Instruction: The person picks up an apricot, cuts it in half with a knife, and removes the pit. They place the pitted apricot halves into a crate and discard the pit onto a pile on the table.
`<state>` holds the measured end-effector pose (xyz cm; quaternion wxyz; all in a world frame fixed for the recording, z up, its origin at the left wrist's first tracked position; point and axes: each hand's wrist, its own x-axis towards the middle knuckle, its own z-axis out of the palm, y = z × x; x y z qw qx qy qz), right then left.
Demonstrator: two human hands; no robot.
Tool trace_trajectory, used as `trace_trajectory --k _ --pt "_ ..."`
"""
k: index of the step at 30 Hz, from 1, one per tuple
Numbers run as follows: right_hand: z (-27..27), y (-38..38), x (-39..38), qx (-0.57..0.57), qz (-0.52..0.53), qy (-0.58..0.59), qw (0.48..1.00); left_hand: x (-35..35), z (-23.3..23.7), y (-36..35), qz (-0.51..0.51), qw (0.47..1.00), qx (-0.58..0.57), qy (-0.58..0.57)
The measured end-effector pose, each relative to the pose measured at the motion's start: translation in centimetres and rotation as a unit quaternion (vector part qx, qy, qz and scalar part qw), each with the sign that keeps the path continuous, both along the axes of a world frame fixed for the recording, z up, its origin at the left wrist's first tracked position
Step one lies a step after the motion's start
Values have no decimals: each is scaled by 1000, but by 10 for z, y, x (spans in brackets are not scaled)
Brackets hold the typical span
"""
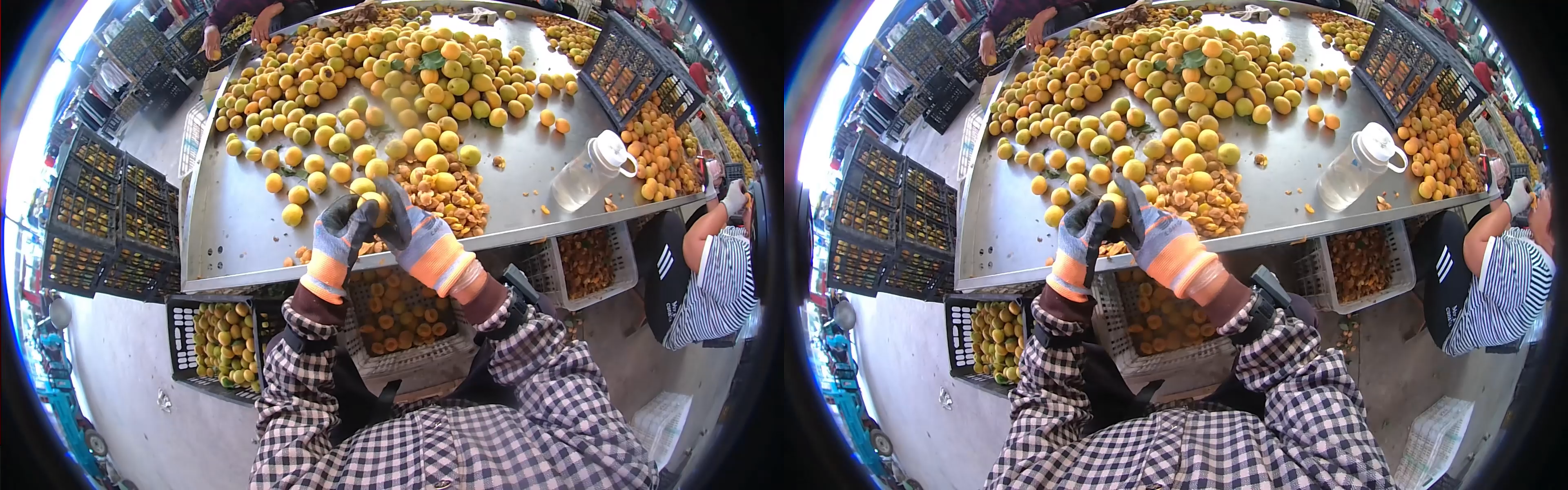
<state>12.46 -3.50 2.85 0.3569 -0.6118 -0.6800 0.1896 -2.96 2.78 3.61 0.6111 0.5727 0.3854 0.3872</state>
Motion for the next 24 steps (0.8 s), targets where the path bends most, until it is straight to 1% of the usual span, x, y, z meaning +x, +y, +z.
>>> trace_trajectory --k 1,2,4,5,6,8,9,10,11,12,13,14,15,16,18,19,20,22,24 --pt "3 1 3 43 20 29 998 -1 6 -1 -21 998 45 39" --pt "4 2 4 87 41 58 994 0 3 -1 -21 998 43 38" --pt "-12 7 4 70 52 40 995 2 1 -1 -31 991 127 33" --pt "-20 9 4 54 64 22 996 3 1 -3 -30 995 97 -17" --pt "-18 9 2 53 63 23 996 4 5 -6 -30 995 96 -17" --pt "-14 8 -4 114 71 66 989 6 10 -11 0 996 82 -39" --pt "-10 7 -4 113 72 67 989 9 16 -14 13 996 72 -57" --pt "-4 7 -4 110 83 110 984 8 15 -14 13 996 73 -56" --pt "-1 6 -3 106 93 151 978 7 14 -13 9 993 107 -47" --pt "1 7 -4 107 93 150 978 6 12 -11 5 989 140 -39" --pt "2 8 -5 96 95 254 958 3 11 -11 6 989 141 -40" --pt "4 8 -5 84 95 355 926 -1 8 -12 2 992 114 -46" --pt "12 5 2 71 105 352 927 -2 9 -13 -3 995 87 -51" --pt "9 7 6 72 106 351 928 0 11 -14 -2 995 88 -51" --pt "4 12 12 37 92 380 920 3 19 -18 -45 994 26 -91" --pt "5 13 13 51 75 396 914 2 22 -16 -77 993 28 -84" --pt "8 12 15 51 75 396 914 4 25 -17 -77 993 29 -84" --pt "17 9 20 -14 36 398 916 8 31 -17 -35 991 -15 -127" --pt "22 5 26 -10 53 390 919 3 30 -13 -31 990 -22 -136"
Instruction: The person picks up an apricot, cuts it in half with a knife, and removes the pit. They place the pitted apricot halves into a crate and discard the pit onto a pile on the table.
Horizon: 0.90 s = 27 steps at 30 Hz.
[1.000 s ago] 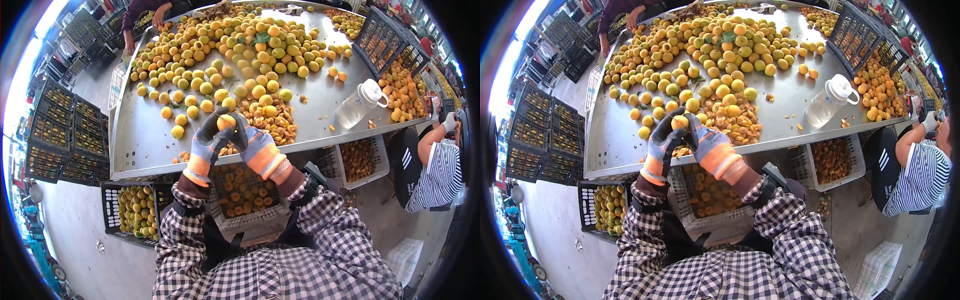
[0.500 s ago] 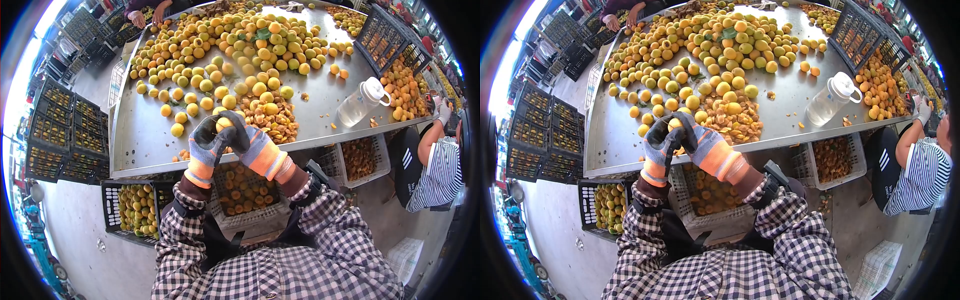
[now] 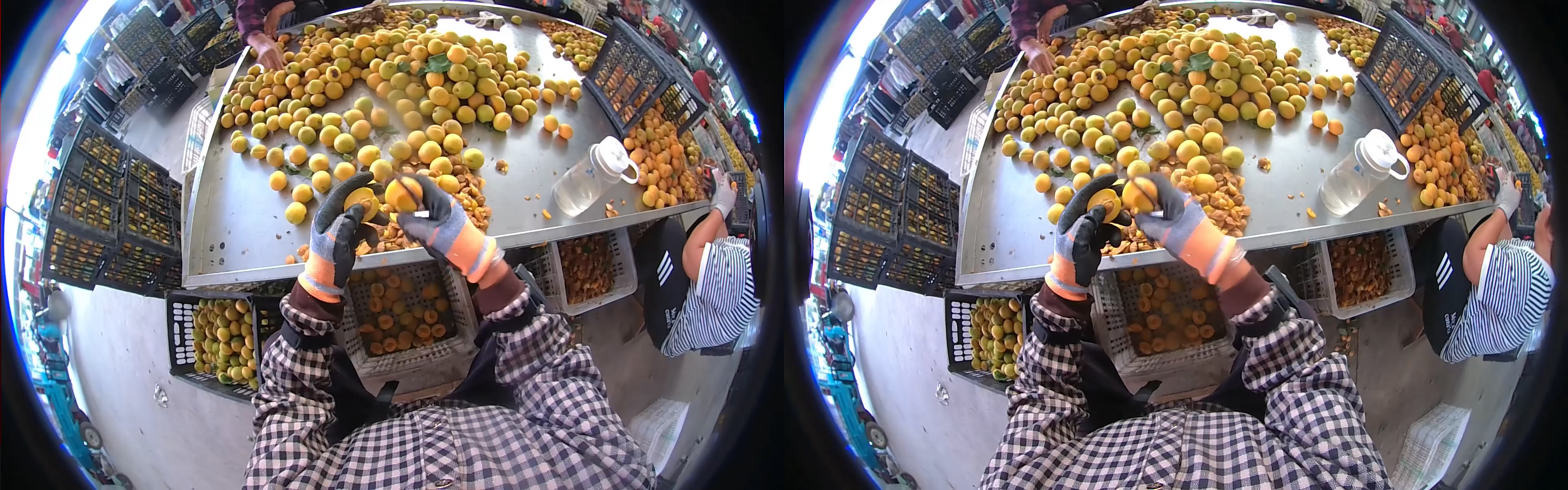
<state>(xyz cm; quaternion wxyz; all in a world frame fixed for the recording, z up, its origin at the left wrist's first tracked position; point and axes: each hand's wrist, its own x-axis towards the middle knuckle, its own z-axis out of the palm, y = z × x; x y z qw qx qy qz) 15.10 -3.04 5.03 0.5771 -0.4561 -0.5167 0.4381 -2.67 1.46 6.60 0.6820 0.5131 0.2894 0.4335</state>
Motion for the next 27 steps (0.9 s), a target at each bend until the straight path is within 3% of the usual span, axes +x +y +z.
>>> trace_trajectory --k 2,4,6,7,8,10,13,15,18,23,27 --pt "19 -10 10 -54 198 -142 968 -6 -1 3 6 999 0 33" --pt "22 -17 13 -2 236 -95 967 -8 -10 9 -9 1000 -9 14" --pt "37 -21 22 -85 200 -121 969 -7 -17 8 -25 999 -22 22" --pt "50 -18 24 -193 147 -106 964 -6 -20 6 -24 997 -2 67" --pt "27 -9 21 34 26 -103 994 -3 -22 5 -29 997 -6 67" --pt "31 -5 18 -18 -55 190 980 7 -28 3 -70 996 -8 59" --pt "23 6 11 132 -123 317 931 19 -35 -5 -95 989 15 112" --pt "26 6 10 130 -142 327 925 25 -40 -7 -122 982 16 145" --pt "29 7 5 144 -154 344 915 30 -46 -11 -100 990 16 99" --pt "24 10 3 182 -148 282 930 31 -55 -4 -116 984 83 106" --pt "19 13 0 219 -153 217 939 32 -47 -7 -133 983 67 108"
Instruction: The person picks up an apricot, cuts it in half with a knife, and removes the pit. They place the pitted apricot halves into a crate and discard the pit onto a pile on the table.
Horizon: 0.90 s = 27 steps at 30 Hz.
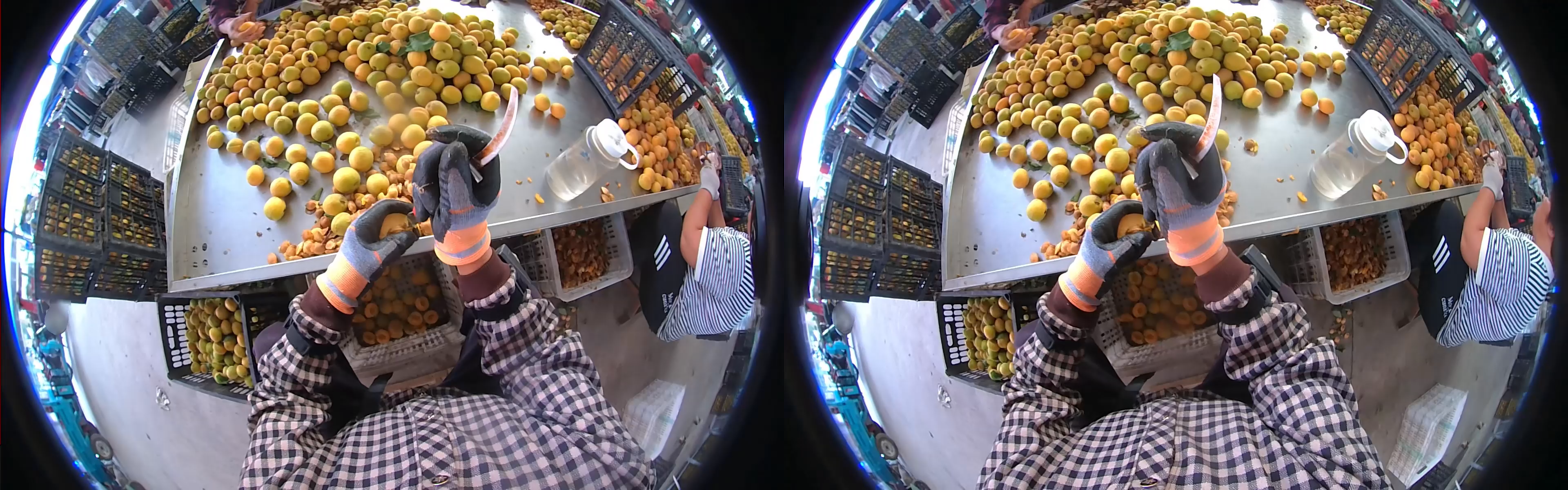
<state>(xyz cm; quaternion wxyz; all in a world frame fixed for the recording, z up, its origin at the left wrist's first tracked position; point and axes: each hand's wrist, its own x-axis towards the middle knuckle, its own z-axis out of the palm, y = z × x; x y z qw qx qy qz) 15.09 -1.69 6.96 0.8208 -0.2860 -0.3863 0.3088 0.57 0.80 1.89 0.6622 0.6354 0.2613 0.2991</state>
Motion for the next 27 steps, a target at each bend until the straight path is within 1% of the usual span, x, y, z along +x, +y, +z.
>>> trace_trajectory --k 1,2,4,5,7,9,10,11,13,14,15,16,17,19,21,22,23,25,26,27 --pt "-2 1 0 10 -12 -16 1000 1 -2 0 -4 1000 16 -9" --pt "-4 1 2 21 -12 -36 999 0 -1 2 -8 999 41 9" --pt "0 -2 2 11 -3 10 1000 -1 -1 4 -9 997 66 29" --pt "3 -3 3 9 1 44 999 0 -1 4 -8 998 61 32" --pt "-1 1 3 17 -1 37 999 3 -4 3 -4 998 57 35" --pt "-3 4 1 22 15 14 1000 6 -9 1 -5 1000 4 -18" --pt "-1 4 -2 -14 5 50 999 9 -11 5 -5 997 72 -11" --pt "-1 6 -2 -13 7 50 999 7 -13 6 -4 997 73 -11" --pt "-1 11 -1 -39 -21 82 996 6 -2 7 -4 999 45 29" --pt "1 14 -2 -54 -20 128 990 6 -1 8 -3 999 45 30" --pt "1 16 -1 -54 -19 129 990 7 0 9 3 997 69 29" --pt "0 16 1 -75 -3 177 981 7 0 10 8 995 92 29" --pt "-1 18 3 -96 13 223 970 8 1 11 9 995 93 29" --pt "-11 26 6 -110 15 239 965 8 3 13 17 992 114 56" --pt "-22 33 9 -158 -13 252 955 10 1 13 26 990 129 56" --pt "-26 37 11 -181 -16 281 942 11 0 13 33 987 144 58" --pt "-29 41 12 -179 -16 281 943 11 0 14 32 987 146 57" --pt "-30 47 14 -239 -32 318 917 13 0 15 55 977 186 85" --pt "-30 50 15 -272 -39 338 900 14 -2 16 62 976 193 78" --pt "-31 53 16 -269 -40 338 901 14 -4 16 61 976 195 77"
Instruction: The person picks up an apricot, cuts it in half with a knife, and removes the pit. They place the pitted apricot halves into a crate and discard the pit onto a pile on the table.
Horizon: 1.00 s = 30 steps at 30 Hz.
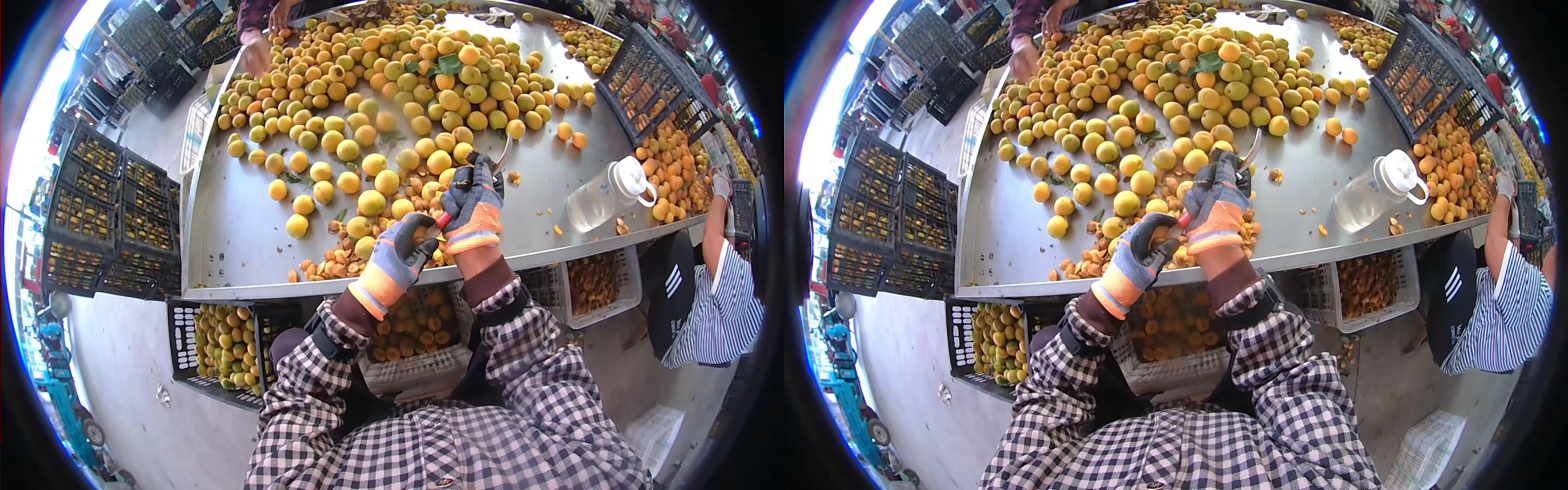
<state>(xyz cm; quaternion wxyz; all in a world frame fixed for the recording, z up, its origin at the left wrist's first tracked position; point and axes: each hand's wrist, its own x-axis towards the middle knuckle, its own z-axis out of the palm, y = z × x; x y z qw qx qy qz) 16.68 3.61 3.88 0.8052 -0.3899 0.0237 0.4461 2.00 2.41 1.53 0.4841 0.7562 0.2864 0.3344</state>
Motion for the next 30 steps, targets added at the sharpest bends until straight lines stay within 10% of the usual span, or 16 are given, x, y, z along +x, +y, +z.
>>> trace_trajectory --k 8,15,30 --pt "-14 9 0 14 20 142 990 2 -24 6 52 992 114 36" --pt "13 -3 14 106 -53 -36 992 4 14 24 132 914 69 378" --pt "8 -11 27 128 -12 -43 991 -14 -10 35 179 956 53 225"
